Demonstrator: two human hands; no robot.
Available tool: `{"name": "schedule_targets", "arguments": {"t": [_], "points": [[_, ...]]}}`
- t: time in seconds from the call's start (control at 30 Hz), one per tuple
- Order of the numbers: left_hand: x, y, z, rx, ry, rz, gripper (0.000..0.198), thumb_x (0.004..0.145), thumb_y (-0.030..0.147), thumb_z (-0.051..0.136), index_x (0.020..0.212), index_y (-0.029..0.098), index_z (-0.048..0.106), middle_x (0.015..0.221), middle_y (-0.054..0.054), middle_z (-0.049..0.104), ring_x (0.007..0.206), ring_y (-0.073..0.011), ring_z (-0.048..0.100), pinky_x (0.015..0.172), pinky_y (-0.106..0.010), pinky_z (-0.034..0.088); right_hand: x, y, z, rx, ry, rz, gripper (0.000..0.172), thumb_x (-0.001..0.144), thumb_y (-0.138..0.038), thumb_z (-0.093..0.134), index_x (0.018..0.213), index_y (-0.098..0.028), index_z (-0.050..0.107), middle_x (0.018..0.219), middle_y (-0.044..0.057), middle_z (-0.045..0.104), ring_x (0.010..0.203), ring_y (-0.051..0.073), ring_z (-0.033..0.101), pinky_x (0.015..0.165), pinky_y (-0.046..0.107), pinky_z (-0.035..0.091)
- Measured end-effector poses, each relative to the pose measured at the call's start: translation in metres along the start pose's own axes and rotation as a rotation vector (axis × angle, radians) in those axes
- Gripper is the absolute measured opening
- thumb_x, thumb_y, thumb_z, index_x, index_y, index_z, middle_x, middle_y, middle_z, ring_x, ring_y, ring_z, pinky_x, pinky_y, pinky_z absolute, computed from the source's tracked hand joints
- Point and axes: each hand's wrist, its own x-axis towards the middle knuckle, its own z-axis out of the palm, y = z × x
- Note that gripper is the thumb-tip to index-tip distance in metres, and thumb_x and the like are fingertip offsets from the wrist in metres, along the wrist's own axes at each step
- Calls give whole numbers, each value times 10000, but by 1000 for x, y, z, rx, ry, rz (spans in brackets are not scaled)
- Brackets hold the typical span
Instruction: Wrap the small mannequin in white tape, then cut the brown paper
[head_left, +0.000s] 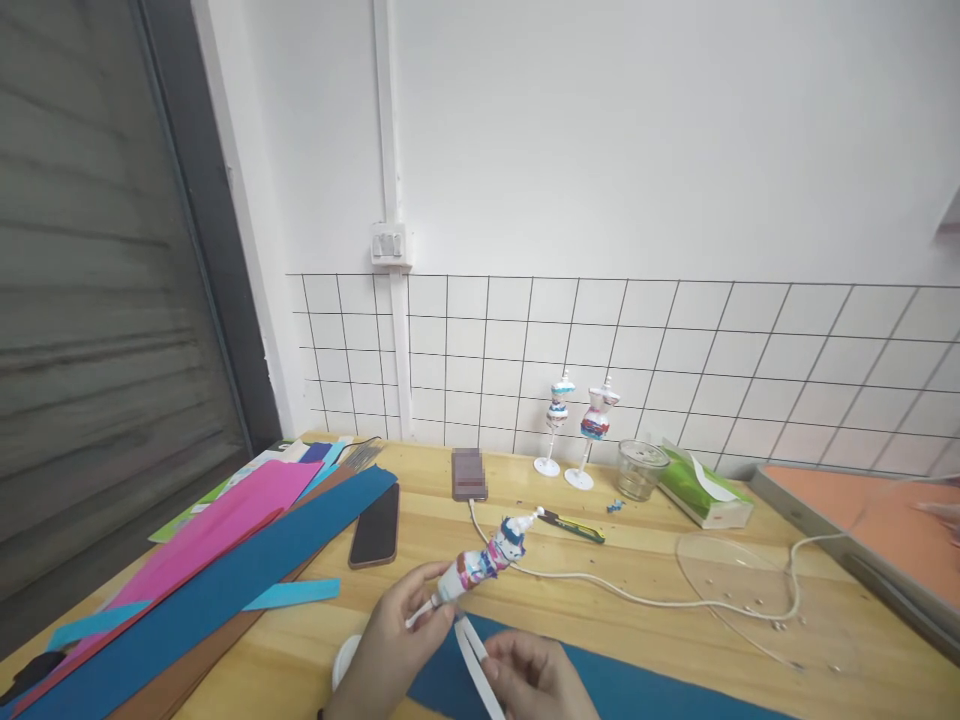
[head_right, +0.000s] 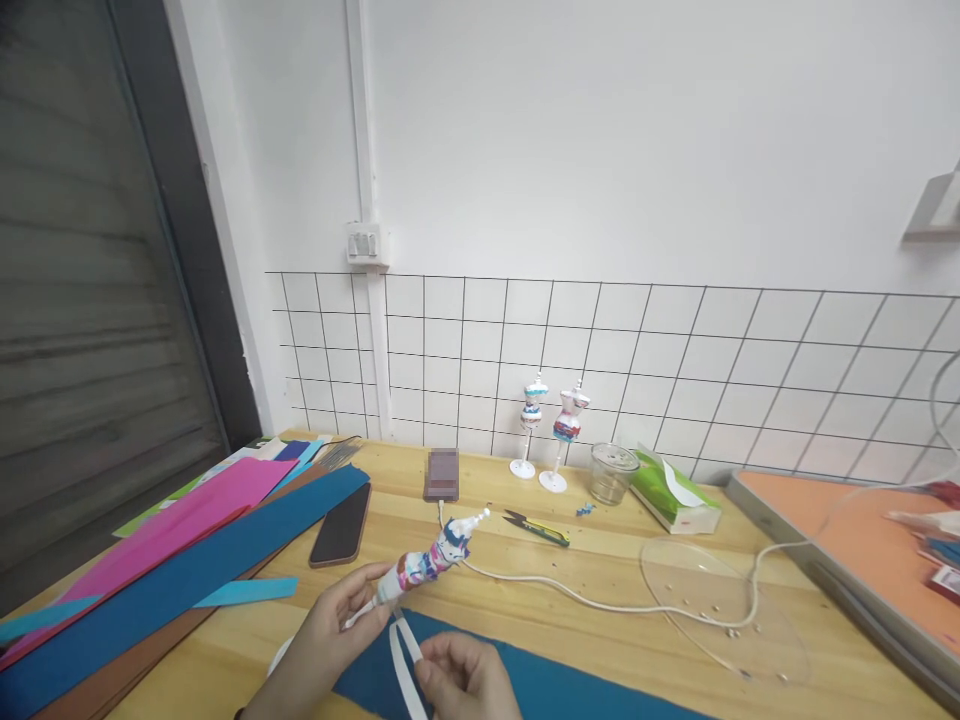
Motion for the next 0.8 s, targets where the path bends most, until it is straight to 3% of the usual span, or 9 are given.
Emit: {"name": "schedule_targets", "arguments": {"t": [0.17, 0.27, 0.4, 0.47, 0.57, 0.63, 0.8], "points": [[3, -7, -2, -137, -60, -46, 637, 618, 358, 700, 1142, 125, 421, 837, -45, 621, 798, -159, 540, 697, -240, 407, 1, 2, -2, -38, -8, 15, 519, 555, -642, 617, 715, -152, 683, 444, -35, 515, 353, 48, 367, 402, 188, 305], [4, -12, -3, -207, -46, -57, 908, 588, 338, 736, 1298, 111, 216, 646, 43, 544, 601, -101, 475, 594, -222, 372, 1, 3, -3, -58, -17, 15, 544, 559, -655, 602, 761, -160, 701, 441, -35, 502, 361, 51, 368, 410, 195, 311], [4, -14, -3, -255, -84, -105, 1121, 567, 325, 759, 1357, 132, -12, 705, 2, 614, 674, -128, 515, 645, -248, 388, 3, 6, -1, -82, -20, 11, 575, 550, -669, 596, 803, -163, 702, 457, -41, 484, 370, 52, 366, 418, 208, 315], [4, -14, -2, -299, -104, -149, 1164, 541, 315, 777, 1358, 124, -29, 764, -39, 644, 731, -146, 534, 683, -264, 394, 4, 8, 1, -80, -13, 14, 695, 530, -687, 593, 978, -158, 652, 484, -51, 484, 369, 58, 383, 418, 216, 327], [5, -16, -2, -340, -128, -179, 1164, 526, 306, 789, 1359, 113, 0, 663, 5, 614, 607, -102, 492, 604, -228, 367, 7, 13, 4, -48, 32, 24, 958, 507, -702, 594, 1230, -93, 442, 507, -70, 472, 358, 69, 413, 412, 226, 344], [5, -17, -2, -351, -147, -182, 1159, 519, 307, 792, 1360, 107, 20, 584, 53, 558, 529, -68, 425, 544, -203, 325, 9, 19, 7, -19, 59, 28, 1002, 501, -695, 606, 1246, -60, 391, 513, -72, 475, 361, 80, 444, 414, 232, 354], [6, -18, -2, -346, -124, -205, 1203, 463, 314, 816, 1355, 75, 45, 506, 89, 502, 489, -54, 372, 498, -188, 289, 14, 27, 9, 80, 81, -2, 914, 471, -661, 644, 1137, -71, 437, 527, -36, 546, 478, 157, 579, 471, 261, 421]]}}
